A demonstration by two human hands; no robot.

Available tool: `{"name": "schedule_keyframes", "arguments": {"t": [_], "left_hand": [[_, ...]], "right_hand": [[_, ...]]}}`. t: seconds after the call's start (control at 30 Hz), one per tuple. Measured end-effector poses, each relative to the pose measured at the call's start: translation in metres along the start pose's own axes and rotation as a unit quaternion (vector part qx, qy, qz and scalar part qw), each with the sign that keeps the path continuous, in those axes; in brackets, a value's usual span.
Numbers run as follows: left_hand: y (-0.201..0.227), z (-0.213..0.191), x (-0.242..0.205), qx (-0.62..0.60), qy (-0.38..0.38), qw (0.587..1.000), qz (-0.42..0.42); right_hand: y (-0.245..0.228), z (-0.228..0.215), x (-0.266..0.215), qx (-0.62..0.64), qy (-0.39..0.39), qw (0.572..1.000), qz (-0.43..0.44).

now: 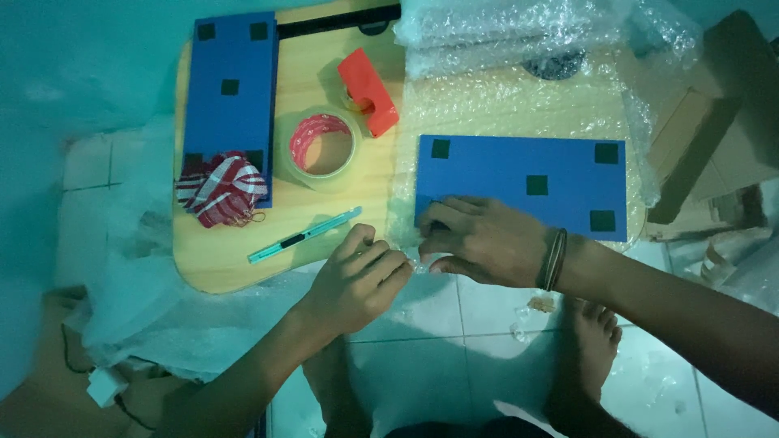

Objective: Wrapping a blue rectangular panel in bubble wrap and securing it with tape using a dispenser.

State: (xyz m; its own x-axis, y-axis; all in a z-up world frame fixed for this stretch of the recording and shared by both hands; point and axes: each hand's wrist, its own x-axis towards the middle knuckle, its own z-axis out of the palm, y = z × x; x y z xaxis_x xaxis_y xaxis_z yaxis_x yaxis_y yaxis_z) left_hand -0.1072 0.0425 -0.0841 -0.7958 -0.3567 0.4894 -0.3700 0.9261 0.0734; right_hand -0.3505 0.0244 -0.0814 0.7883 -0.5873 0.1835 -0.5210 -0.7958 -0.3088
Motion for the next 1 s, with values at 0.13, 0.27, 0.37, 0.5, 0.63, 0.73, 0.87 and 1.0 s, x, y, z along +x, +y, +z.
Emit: {"name": "schedule_keyframes", "arguments": {"t": [0.13, 0.27, 0.37, 0.5, 0.63, 0.73, 0.87, 1.0], "left_hand": [[0.003, -0.011, 0.01, -0.016, 0.011, 1.0, -0.006], [0.001, -0.006, 0.006, -0.01, 0.015, 1.0, 0.004], [0.002, 0.001, 0.004, 0.01, 0.038, 0.999, 0.011], [0.003, -0.002, 0.004, -0.003, 0.022, 1.0, 0.003], [0.004, -0.003, 0.006, 0.014, 0.025, 1.0, 0.0], [0.002, 0.0, 0.002, 0.011, 0.021, 1.0, -0.007], [0.001, 0.0, -0.001, 0.005, 0.004, 1.0, -0.011], [0.002, 0.001, -0.002, -0.007, 0.006, 1.0, -0.028]], "right_hand": [[-0.002, 0.002, -0.001, -0.001, -0.001, 1.0, -0.002], [-0.008, 0.001, 0.003, -0.03, -0.039, 0.998, 0.041], [-0.012, 0.004, 0.006, -0.064, -0.074, 0.993, 0.062], [-0.014, 0.005, 0.008, -0.082, -0.074, 0.992, 0.058], [-0.015, 0.005, 0.009, -0.097, -0.078, 0.991, 0.053], [-0.014, 0.006, 0.007, -0.104, -0.072, 0.991, 0.035], [-0.016, -0.001, 0.003, -0.068, -0.067, 0.994, 0.049], [-0.012, -0.009, -0.003, -0.021, -0.037, 0.999, 0.032]]}}
